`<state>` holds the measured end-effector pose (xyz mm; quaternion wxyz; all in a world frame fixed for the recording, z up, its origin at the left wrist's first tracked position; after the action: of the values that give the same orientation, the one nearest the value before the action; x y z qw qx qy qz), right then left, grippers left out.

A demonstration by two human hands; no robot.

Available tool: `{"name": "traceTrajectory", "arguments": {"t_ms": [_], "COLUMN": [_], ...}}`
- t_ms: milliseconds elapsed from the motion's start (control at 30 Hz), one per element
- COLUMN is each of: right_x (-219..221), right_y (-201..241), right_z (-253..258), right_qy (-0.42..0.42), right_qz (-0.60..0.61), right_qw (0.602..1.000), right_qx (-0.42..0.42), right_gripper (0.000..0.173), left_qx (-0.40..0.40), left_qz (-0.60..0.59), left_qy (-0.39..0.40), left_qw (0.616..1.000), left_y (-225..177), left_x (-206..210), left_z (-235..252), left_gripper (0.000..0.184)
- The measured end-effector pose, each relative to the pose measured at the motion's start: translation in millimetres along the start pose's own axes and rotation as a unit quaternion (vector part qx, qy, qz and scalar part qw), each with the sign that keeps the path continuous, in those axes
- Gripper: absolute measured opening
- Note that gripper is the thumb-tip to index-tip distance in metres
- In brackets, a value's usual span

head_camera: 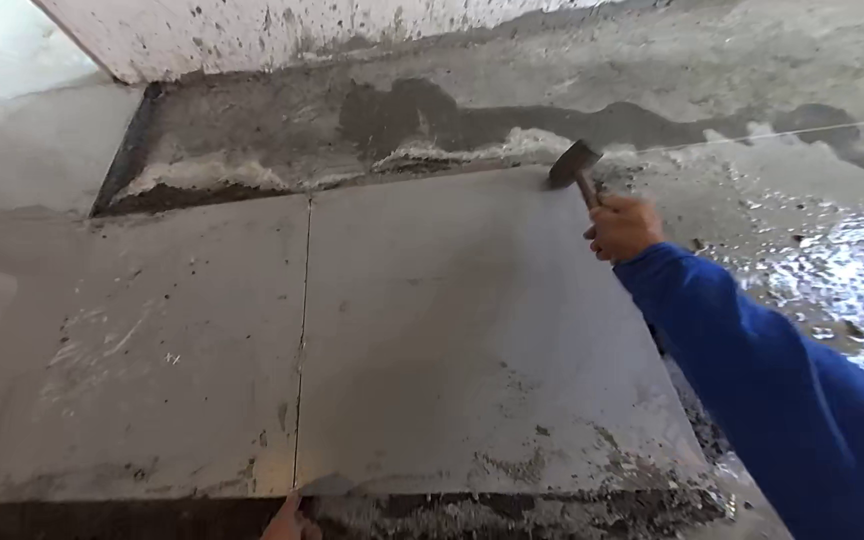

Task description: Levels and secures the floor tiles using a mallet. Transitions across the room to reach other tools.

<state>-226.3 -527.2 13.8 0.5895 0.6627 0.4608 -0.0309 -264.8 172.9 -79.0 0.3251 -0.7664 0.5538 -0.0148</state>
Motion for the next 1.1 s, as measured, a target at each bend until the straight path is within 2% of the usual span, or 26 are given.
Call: {"name": "traceTrajectory", "arguments": {"t_ms": [67,133,267,467,600,733,900,1100], "right_x": [3,3,-4,6,6,0,-5,-5], "right_y": [-4,-4,4,-7,-19,-28,-35,-48], "right_z": [-4,-9,-22,-59,-72,-79,-84,-90], "right_qy": [-0.002,0.008,-0.008,-0.001,0.003,0.006,0.002,-0.005], "right_qz": [-0.007,-0.006,0.018,0.044,0.054,0.052,0.063,0.072], "right_qw": [1.000,1.000,1.000,0.999,0.998,0.999,0.998,0.997], "right_qx": [-0.010,0.008,0.004,-0.005,-0.010,-0.014,-0.002,0.021], "right_gripper": [0.046,0.045,0.040,0.049,0.048,0.048,0.047,0.048], "left_qx": [-0.003,-0.005,-0.017,-0.014,-0.029,-0.046,-0.065,-0.076], "left_qz": [-0.019,-0.038,-0.023,-0.047,-0.069,-0.065,-0.097,-0.232], "left_qy": [-0.021,-0.029,0.006,-0.030,0.003,0.069,0.140,0.214], "left_qw": [1.000,0.999,1.000,0.998,0.997,0.994,0.983,0.946], "left_y": [-1,-3,-11,-1,7,10,6,3], "left_x": [-1,0,-5,-35,-21,-9,8,12], "left_z": [-4,-7,-21,-33,-39,-44,-37,-33], "left_gripper": [0.027,0.024,0.016,0.047,0.065,0.082,0.079,0.080]}}
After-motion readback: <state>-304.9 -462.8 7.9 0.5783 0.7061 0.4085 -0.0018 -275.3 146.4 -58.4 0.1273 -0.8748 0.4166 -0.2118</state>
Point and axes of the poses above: each hand's wrist, its own z-axis towards the middle knuckle, its own x-axis out of the palm, y = z × x, the point moved 8 cm from there along z, towards the middle knuckle, and after that the axes turned 4 degrees about z, right-handed, at the moved point
